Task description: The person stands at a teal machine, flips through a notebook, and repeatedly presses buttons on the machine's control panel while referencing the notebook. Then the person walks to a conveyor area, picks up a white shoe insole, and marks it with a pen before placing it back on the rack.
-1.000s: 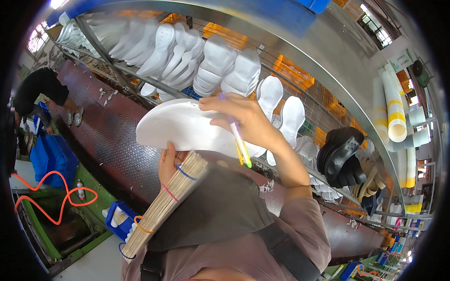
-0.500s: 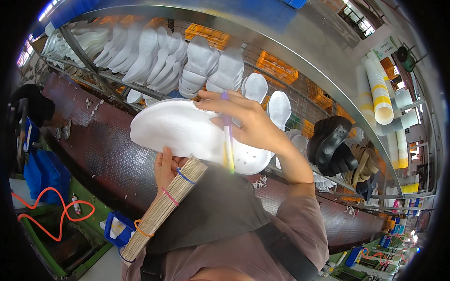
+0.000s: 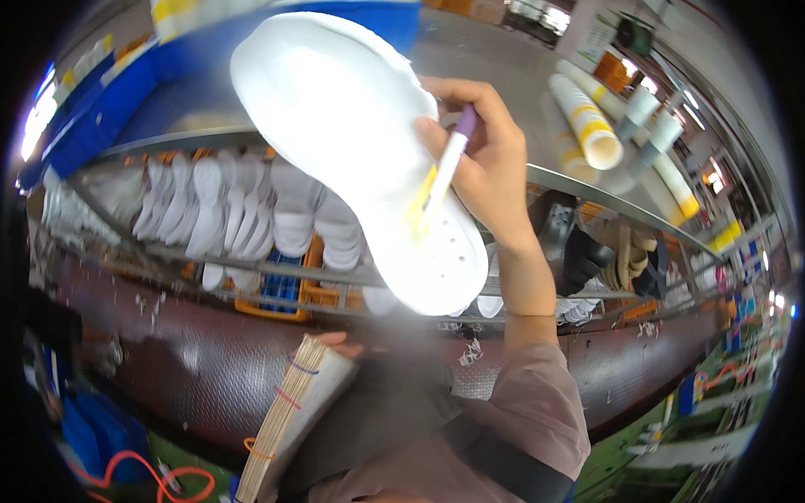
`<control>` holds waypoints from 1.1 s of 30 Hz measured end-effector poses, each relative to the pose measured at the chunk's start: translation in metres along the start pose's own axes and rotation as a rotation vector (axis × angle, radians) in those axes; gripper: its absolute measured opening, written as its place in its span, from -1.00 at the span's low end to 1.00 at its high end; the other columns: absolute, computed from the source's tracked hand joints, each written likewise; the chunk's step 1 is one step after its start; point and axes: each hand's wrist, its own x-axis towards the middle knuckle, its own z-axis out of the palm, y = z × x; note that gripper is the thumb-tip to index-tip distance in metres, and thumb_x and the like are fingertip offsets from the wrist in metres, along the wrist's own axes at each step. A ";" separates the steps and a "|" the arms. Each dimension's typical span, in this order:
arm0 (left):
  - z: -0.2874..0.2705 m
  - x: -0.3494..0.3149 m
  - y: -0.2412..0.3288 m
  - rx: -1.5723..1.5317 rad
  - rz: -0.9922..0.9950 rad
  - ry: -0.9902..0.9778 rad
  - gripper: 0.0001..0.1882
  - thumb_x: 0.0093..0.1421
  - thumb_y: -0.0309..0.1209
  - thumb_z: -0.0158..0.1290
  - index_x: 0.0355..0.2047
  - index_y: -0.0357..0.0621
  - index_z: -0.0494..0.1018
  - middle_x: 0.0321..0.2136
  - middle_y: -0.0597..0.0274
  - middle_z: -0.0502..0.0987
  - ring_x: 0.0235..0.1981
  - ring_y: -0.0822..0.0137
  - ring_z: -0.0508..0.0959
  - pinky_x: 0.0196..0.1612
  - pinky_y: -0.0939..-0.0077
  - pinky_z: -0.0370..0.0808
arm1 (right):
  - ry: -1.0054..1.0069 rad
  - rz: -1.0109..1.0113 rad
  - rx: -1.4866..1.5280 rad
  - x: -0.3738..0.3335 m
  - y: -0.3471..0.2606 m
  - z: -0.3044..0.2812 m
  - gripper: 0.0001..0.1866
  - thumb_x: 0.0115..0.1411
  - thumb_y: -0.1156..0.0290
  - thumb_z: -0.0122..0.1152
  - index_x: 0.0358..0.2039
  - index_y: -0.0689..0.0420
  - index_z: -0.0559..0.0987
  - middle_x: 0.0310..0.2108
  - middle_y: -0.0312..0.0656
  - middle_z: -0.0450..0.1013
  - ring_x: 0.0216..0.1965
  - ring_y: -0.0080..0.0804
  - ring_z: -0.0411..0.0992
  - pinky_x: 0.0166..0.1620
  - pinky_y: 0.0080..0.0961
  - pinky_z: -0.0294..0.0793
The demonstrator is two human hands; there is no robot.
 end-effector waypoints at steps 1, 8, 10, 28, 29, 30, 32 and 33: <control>0.002 0.000 0.004 0.007 -0.017 0.010 -0.45 0.44 -0.06 0.03 0.10 -0.38 0.48 -0.10 -0.10 0.66 -0.09 0.24 0.67 0.00 0.45 0.59 | 0.044 0.004 -0.017 0.009 0.000 -0.006 -0.65 0.21 0.56 0.38 0.01 0.25 0.59 -0.10 -0.22 0.55 -0.21 -0.67 0.41 -0.14 -0.71 0.48; -0.010 0.015 0.011 -0.307 -0.203 -0.084 -0.55 0.33 -0.31 0.17 0.04 -0.50 0.45 -0.15 -0.13 0.61 -0.19 0.30 0.64 -0.15 0.50 0.61 | 0.315 -0.313 -0.461 0.073 -0.007 -0.043 -0.68 0.11 0.52 0.43 -0.11 0.19 0.61 -0.28 -0.18 0.66 -0.43 -0.57 0.50 -0.30 -0.55 0.54; -0.030 0.028 0.002 -0.387 -0.207 -0.378 -0.46 0.34 -0.23 0.13 0.11 -0.48 0.37 -0.04 -0.13 0.51 -0.05 0.24 0.55 -0.03 0.40 0.50 | 0.408 -0.334 -0.552 0.102 -0.001 -0.046 -0.68 0.10 0.52 0.43 -0.11 0.18 0.60 -0.35 -0.14 0.63 -0.39 -0.43 0.58 -0.27 -0.46 0.57; -0.033 0.028 -0.006 -0.283 -0.200 -0.206 -0.31 0.42 0.04 -0.05 0.33 -0.25 0.27 0.22 -0.20 0.38 0.34 -0.04 0.34 0.43 -0.20 0.16 | 0.065 0.406 -0.127 0.189 0.101 0.004 -0.66 0.27 0.49 0.30 -0.06 0.34 0.39 -0.06 0.04 0.46 -0.09 -0.24 0.61 -0.07 -0.40 0.74; -0.034 0.028 -0.008 -0.285 -0.199 -0.204 -0.31 0.42 0.04 -0.06 0.33 -0.25 0.27 0.22 -0.20 0.38 0.34 -0.04 0.34 0.43 -0.21 0.15 | 0.062 0.419 -0.107 0.186 0.103 0.003 -0.64 0.26 0.49 0.32 -0.04 0.33 0.38 -0.07 0.04 0.48 -0.11 -0.25 0.62 -0.11 -0.43 0.73; -0.036 0.027 -0.010 -0.282 -0.194 -0.201 -0.31 0.42 0.04 -0.06 0.33 -0.25 0.27 0.21 -0.19 0.38 0.34 -0.04 0.34 0.43 -0.21 0.15 | 0.061 0.426 -0.075 0.185 0.104 0.002 -0.61 0.25 0.49 0.34 -0.03 0.32 0.37 -0.08 0.04 0.51 -0.13 -0.26 0.63 -0.14 -0.47 0.72; -0.036 0.028 -0.013 -0.282 -0.186 -0.202 -0.31 0.42 0.04 -0.06 0.33 -0.25 0.27 0.21 -0.19 0.39 0.34 -0.04 0.34 0.43 -0.22 0.14 | 0.048 0.449 -0.038 0.181 0.108 -0.001 -0.62 0.26 0.45 0.34 -0.02 0.30 0.39 -0.10 0.02 0.52 -0.14 -0.28 0.62 -0.14 -0.46 0.70; -0.036 0.029 -0.013 -0.284 -0.182 -0.201 -0.31 0.42 0.04 -0.06 0.33 -0.25 0.27 0.20 -0.18 0.39 0.34 -0.03 0.34 0.43 -0.23 0.13 | 0.033 0.467 -0.032 0.178 0.108 -0.003 -0.64 0.29 0.41 0.32 -0.03 0.30 0.41 -0.10 0.00 0.50 -0.12 -0.29 0.61 -0.10 -0.42 0.70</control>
